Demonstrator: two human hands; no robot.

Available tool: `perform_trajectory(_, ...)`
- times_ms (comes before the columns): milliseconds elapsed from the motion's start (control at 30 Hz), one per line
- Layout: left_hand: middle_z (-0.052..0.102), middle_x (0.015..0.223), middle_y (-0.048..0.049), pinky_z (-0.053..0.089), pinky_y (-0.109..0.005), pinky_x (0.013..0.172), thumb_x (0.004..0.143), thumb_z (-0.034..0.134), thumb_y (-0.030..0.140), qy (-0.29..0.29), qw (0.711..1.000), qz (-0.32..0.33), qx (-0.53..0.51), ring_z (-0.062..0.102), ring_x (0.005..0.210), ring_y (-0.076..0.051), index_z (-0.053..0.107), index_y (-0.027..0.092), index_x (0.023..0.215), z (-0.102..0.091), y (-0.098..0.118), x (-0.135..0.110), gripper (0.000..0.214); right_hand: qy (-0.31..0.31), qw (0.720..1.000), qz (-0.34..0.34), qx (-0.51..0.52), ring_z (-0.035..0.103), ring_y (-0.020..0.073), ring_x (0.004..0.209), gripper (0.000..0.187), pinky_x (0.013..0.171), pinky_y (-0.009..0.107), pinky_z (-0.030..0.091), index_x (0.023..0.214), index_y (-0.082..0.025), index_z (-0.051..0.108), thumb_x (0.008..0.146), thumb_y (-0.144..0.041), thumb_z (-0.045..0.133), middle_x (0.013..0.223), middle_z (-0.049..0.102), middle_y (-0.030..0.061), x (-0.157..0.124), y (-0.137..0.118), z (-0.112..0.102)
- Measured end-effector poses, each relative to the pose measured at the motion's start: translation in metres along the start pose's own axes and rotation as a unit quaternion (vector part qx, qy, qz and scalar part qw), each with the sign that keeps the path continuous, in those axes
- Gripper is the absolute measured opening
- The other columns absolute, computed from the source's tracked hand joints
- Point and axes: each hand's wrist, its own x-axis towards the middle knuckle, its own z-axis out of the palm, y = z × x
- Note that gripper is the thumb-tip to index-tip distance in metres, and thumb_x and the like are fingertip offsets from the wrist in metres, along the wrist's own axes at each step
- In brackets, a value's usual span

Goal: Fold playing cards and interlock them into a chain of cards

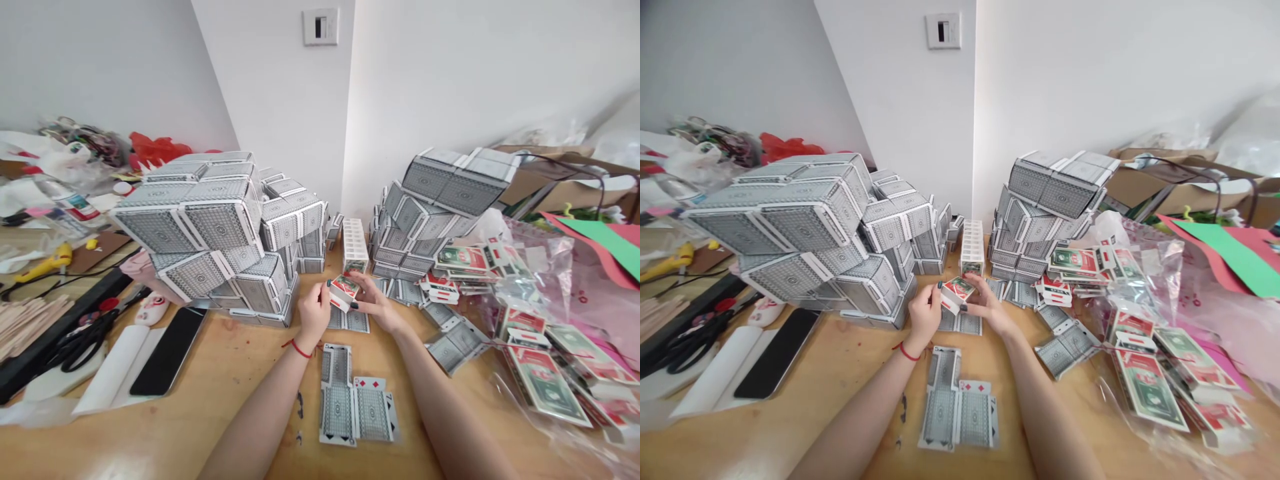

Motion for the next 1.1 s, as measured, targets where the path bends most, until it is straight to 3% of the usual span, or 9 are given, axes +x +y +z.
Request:
perform_trajectory(233, 0.056, 0.061, 0.0005, 0.036, -0.018, 0.045, 0.083, 0.038, 0.034, -0.047, 0.971, -0.108, -0.207, 0.047, 0.046, -0.008, 0.054, 0.015, 0.081, 0.002, 0.001, 0.003, 0.025, 0.045, 0.999, -0.012, 0.028, 0.058, 0.0180, 0.082, 0.066, 0.062, 0.031, 0.051, 0.114, -0.030, 0.045, 0.055, -0.020, 0.072, 0.124, 0.045, 0.0054, 0.005, 0.007, -0.001)
perform_trajectory(300, 0.059, 0.071, -0.0022, 0.040, -0.019, 0.049, 0.083, 0.039, 0.036, -0.072, 0.958, -0.096, -0.261, 0.051, 0.052, -0.009, 0.054, 0.016, 0.089, 0.003, 0.004, 0.003, 0.026, 0.050, 0.998, -0.013, 0.029, 0.057, 0.0193, 0.087, 0.064, 0.065, 0.031, 0.050, 0.112, -0.029, 0.048, 0.054, -0.019, 0.072, 0.122, 0.048, 0.0054, 0.007, 0.009, -0.002)
perform_trajectory(400, 0.061, 0.095, -0.0082, 0.045, -0.024, 0.068, 0.082, 0.040, 0.036, -0.103, 0.950, -0.045, -0.290, 0.057, 0.080, -0.015, 0.054, 0.016, 0.101, 0.000, 0.007, 0.002, 0.030, 0.055, 0.998, -0.004, 0.019, 0.055, 0.0213, 0.094, 0.060, 0.067, 0.030, 0.050, 0.109, -0.025, 0.053, 0.052, -0.019, 0.073, 0.120, 0.050, 0.0061, 0.008, 0.010, -0.004)
perform_trajectory(467, 0.061, 0.099, -0.0094, 0.044, -0.026, 0.075, 0.084, 0.036, 0.036, -0.108, 0.952, -0.037, -0.285, 0.057, 0.087, -0.016, 0.056, 0.015, 0.102, -0.002, 0.008, 0.001, 0.034, 0.052, 0.998, 0.009, 0.018, 0.057, 0.0206, 0.088, 0.058, 0.064, 0.029, 0.049, 0.108, -0.024, 0.054, 0.053, -0.021, 0.072, 0.121, 0.050, 0.0068, 0.008, 0.011, -0.005)
perform_trajectory(633, 0.066, 0.080, -0.0074, 0.042, -0.023, 0.057, 0.084, 0.032, 0.040, -0.086, 0.949, -0.117, -0.279, 0.056, 0.062, -0.013, 0.063, 0.013, 0.093, -0.004, 0.009, 0.004, 0.042, 0.051, 0.998, 0.018, 0.018, 0.058, 0.0194, 0.084, 0.060, 0.059, 0.027, 0.049, 0.109, -0.025, 0.053, 0.052, -0.019, 0.072, 0.119, 0.051, 0.0063, 0.008, 0.014, -0.005)
perform_trajectory(767, 0.064, 0.068, -0.0049, 0.038, -0.020, 0.045, 0.079, 0.040, 0.043, -0.098, 0.901, -0.218, -0.362, 0.050, 0.048, -0.010, 0.064, 0.011, 0.091, 0.002, 0.009, 0.010, 0.042, 0.062, 0.998, 0.002, 0.003, 0.059, 0.0183, 0.080, 0.061, 0.058, 0.027, 0.048, 0.108, -0.025, 0.053, 0.051, -0.020, 0.074, 0.116, 0.053, 0.0067, 0.009, 0.016, -0.002)
perform_trajectory(867, 0.063, 0.066, -0.0045, 0.039, -0.021, 0.045, 0.078, 0.040, 0.044, -0.092, 0.882, -0.247, -0.391, 0.051, 0.048, -0.011, 0.063, 0.010, 0.089, 0.004, 0.008, 0.012, 0.042, 0.073, 0.997, -0.003, -0.014, 0.058, 0.0137, 0.066, 0.062, 0.054, 0.026, 0.048, 0.108, -0.024, 0.054, 0.050, -0.021, 0.075, 0.116, 0.053, 0.0075, 0.008, 0.014, 0.004)
perform_trajectory(967, 0.062, 0.065, -0.0042, 0.039, -0.021, 0.045, 0.081, 0.036, 0.044, -0.086, 0.900, -0.227, -0.363, 0.052, 0.048, -0.011, 0.062, 0.012, 0.085, 0.003, 0.008, 0.012, 0.041, 0.089, 0.996, 0.005, -0.031, 0.055, 0.0096, 0.055, 0.061, 0.050, 0.026, 0.048, 0.107, -0.023, 0.054, 0.050, -0.023, 0.075, 0.116, 0.052, 0.0087, 0.007, 0.010, 0.008)
perform_trajectory(1100, 0.062, 0.075, -0.0057, 0.043, -0.023, 0.056, 0.086, 0.029, 0.039, -0.048, 0.952, -0.139, -0.269, 0.055, 0.061, -0.012, 0.058, 0.014, 0.086, -0.002, 0.009, 0.008, 0.038, 0.105, 0.994, 0.005, -0.043, 0.055, 0.0100, 0.055, 0.054, 0.050, 0.026, 0.049, 0.104, -0.023, 0.056, 0.052, -0.023, 0.073, 0.112, 0.056, 0.0069, 0.006, 0.008, 0.010)
